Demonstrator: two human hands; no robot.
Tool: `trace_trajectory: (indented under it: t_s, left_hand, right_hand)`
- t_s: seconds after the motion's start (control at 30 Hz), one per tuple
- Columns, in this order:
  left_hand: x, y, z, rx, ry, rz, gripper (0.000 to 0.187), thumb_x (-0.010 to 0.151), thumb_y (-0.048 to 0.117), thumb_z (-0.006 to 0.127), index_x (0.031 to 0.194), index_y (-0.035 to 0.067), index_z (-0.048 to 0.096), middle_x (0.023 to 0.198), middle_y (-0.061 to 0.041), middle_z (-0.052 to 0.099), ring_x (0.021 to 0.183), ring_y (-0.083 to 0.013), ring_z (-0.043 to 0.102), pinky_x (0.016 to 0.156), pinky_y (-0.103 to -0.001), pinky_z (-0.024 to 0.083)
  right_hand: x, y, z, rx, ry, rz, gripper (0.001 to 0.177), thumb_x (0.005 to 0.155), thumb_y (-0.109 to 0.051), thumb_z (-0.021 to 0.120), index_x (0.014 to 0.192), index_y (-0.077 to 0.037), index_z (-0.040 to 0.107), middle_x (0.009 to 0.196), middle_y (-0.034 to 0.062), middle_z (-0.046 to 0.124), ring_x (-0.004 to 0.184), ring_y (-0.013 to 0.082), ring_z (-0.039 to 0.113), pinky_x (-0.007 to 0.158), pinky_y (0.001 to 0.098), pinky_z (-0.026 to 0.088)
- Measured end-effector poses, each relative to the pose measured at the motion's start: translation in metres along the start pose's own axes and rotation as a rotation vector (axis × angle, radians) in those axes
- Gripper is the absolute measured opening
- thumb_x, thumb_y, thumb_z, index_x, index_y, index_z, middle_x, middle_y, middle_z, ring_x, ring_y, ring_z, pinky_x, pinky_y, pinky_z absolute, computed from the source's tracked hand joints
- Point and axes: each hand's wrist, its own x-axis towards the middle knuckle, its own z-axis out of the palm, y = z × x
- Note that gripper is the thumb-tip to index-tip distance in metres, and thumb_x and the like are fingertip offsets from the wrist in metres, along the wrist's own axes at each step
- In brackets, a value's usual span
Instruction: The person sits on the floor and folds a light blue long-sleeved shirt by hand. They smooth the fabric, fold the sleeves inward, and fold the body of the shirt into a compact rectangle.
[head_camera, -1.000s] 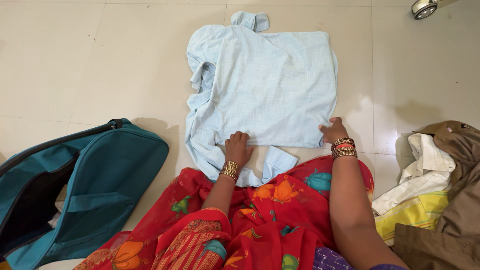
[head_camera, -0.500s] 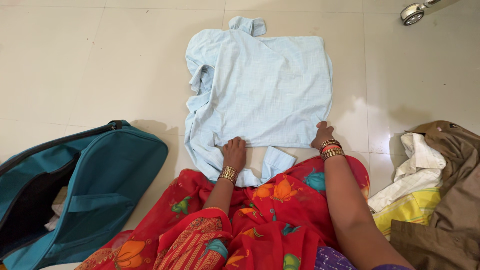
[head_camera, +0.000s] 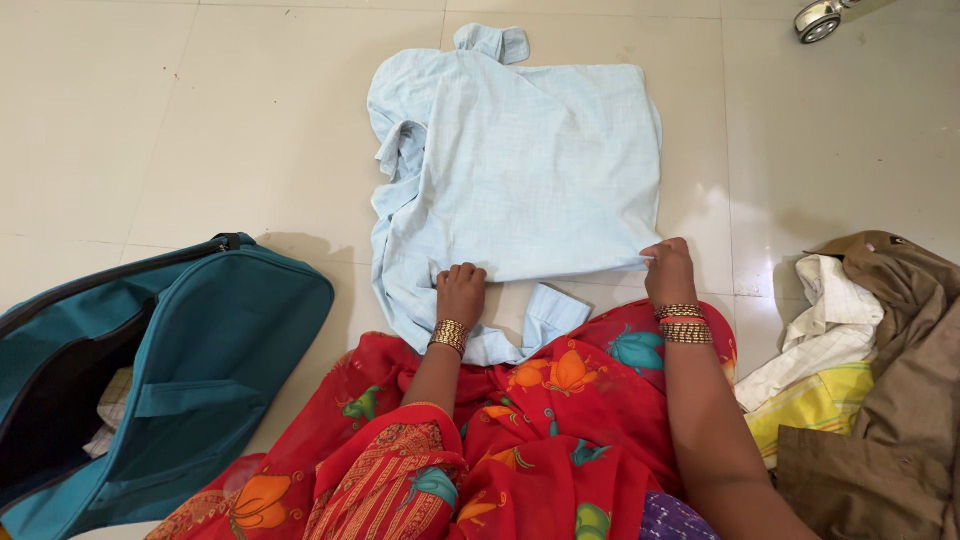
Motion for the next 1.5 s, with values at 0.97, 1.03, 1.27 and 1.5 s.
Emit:
trace_trajectory:
  t_s: [0.97,1.03,1.27,1.5]
  left_hand:
    - [0.008,-0.021,-0.009,-0.215,-0.032,-0.099,0.013,0.080,0.008,0.065,0.093,0.008,0.068,0.095,-0.009,0.066,0.095,-0.0308,0.062,0.083,-0.046,0.047]
    - [0.022,-0.030,-0.011,-0.181,0.032,-0.114,0.016,0.081,0.008,0.064,0.096,0.007,0.069,0.097,-0.010,0.066,0.095,-0.0313,0.062,0.081,-0.046,0.048]
    - [0.067,-0.064,-0.011,-0.051,0.220,-0.240,0.022,0.085,0.000,0.060,0.103,0.005,0.070,0.104,-0.013,0.068,0.099,-0.0328,0.061,0.086,-0.045,0.050]
    - [0.123,-0.142,-0.012,-0.067,0.272,-0.364,0.020,0.092,0.001,0.062,0.109,0.007,0.071,0.114,-0.008,0.071,0.107,-0.0312,0.062,0.094,-0.043,0.051]
  right_hand:
    - [0.011,0.041,0.046,-0.511,-0.608,0.431,0.034,0.097,-0.028,0.058,0.116,-0.006,0.074,0.133,0.0202,0.062,0.122,0.0391,0.059,0.101,0.0534,0.052]
    - [0.017,0.026,0.040,-0.453,-0.552,0.379,0.041,0.092,-0.032,0.066,0.126,-0.010,0.067,0.136,0.0192,0.056,0.128,0.0384,0.054,0.104,0.0538,0.050]
    - [0.040,0.003,0.069,-0.310,-0.369,0.135,0.071,0.085,-0.029,0.076,0.147,-0.011,0.046,0.150,0.0182,0.039,0.135,0.0423,0.043,0.102,0.0585,0.046]
    - [0.070,0.010,0.088,-0.229,-0.334,0.198,0.069,0.083,-0.028,0.077,0.144,-0.011,0.049,0.149,0.0181,0.039,0.135,0.0431,0.040,0.106,0.0587,0.042]
